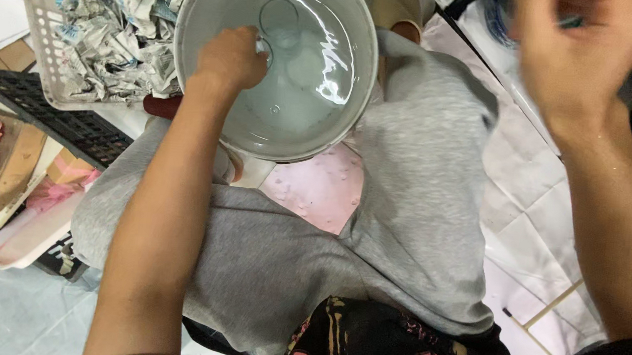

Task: The person washes several ceramic and glass items by hand in a bucket of water. They scrub a plate, a small bowl, a mug, and a glass, then place each item on a nearby shelf.

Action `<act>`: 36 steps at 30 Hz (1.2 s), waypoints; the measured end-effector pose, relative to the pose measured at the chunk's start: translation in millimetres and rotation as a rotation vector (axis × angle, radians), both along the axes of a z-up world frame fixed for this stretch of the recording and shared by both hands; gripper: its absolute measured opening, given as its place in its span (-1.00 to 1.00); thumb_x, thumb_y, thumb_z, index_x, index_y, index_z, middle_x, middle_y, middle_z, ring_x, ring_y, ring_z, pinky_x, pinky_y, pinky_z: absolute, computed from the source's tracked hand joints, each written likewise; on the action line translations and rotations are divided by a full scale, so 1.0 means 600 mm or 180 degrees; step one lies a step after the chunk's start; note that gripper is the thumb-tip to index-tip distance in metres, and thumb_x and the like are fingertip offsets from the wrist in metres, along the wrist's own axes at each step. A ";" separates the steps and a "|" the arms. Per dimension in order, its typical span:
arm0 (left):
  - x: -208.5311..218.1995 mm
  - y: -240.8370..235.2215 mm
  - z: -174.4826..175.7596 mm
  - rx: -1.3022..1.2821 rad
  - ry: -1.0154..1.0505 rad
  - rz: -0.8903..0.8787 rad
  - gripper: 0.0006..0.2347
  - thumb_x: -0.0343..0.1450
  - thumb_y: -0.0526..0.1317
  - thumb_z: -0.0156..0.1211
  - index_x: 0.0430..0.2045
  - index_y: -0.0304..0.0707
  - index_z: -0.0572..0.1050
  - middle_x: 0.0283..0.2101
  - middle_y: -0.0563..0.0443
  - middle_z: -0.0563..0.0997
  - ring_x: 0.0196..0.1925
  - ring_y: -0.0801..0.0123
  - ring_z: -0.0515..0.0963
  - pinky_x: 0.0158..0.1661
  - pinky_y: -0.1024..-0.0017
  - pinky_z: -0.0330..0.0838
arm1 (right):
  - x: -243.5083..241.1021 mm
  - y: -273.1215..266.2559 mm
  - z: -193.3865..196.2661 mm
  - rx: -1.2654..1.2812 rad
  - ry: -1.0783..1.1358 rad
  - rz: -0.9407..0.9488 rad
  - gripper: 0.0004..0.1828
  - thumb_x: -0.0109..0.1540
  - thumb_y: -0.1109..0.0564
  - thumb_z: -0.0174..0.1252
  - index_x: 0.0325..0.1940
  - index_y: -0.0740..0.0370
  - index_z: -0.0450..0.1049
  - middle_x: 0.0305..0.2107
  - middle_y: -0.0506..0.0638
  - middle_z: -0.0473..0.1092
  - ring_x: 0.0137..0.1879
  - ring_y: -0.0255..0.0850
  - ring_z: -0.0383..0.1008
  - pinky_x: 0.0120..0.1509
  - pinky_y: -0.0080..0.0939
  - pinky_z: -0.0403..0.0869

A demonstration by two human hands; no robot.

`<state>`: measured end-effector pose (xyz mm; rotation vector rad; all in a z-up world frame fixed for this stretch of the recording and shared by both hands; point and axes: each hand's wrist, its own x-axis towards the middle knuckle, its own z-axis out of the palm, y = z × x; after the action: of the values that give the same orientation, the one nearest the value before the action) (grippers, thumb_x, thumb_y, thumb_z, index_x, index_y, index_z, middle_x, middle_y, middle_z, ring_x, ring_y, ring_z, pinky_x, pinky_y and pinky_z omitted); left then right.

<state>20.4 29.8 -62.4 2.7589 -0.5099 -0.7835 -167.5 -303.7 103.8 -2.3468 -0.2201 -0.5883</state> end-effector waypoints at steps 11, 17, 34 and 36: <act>-0.043 0.010 -0.170 0.0713 0.0986 -0.0475 -0.52 0.41 -0.09 0.23 0.18 -0.39 0.42 0.45 -0.25 0.19 0.53 -0.13 0.02 0.34 -0.13 0.13 | 0.189 0.257 -0.161 -0.1651 0.2320 0.1068 -0.60 0.23 -0.01 0.24 0.08 0.21 0.54 -0.24 0.27 0.54 -0.11 0.21 0.55 -0.02 0.18 0.49; -0.038 0.006 -0.218 0.1025 0.0976 -0.0485 -0.55 0.37 -0.15 0.24 0.17 -0.27 0.45 0.57 -0.14 -0.12 0.58 -0.06 -0.24 0.36 -0.33 -0.10 | 0.178 0.261 -0.322 -0.2833 0.3260 0.1138 -0.69 0.14 0.14 0.22 -0.04 0.18 0.61 -0.06 0.17 0.53 0.09 0.07 0.55 0.11 0.06 0.51; -0.023 -0.004 -0.297 0.0982 0.1135 -0.0256 -0.61 0.36 -0.21 0.21 0.10 -0.25 0.51 0.44 -0.10 0.28 0.49 0.06 0.24 0.37 -0.16 0.11 | 0.135 0.281 -0.390 -0.2320 0.4138 0.1231 -0.53 0.25 -0.04 0.20 0.22 0.12 0.44 0.06 0.13 0.47 0.23 0.05 0.47 0.29 0.16 0.39; -0.021 -0.010 -0.295 0.0920 0.0898 -0.0271 -0.62 0.33 -0.22 0.23 0.05 -0.29 0.50 0.37 -0.13 0.31 0.43 0.05 0.26 0.26 -0.06 0.26 | 0.138 0.289 -0.404 -0.2361 0.4075 0.1272 -0.52 0.26 -0.08 0.21 0.22 0.12 0.44 0.05 0.14 0.47 0.21 0.06 0.47 0.28 0.15 0.40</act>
<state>8.1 23.9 -239.3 2.8226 -0.4924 -1.3383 -84.6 -130.6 -138.9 -2.7173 -0.3042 1.3885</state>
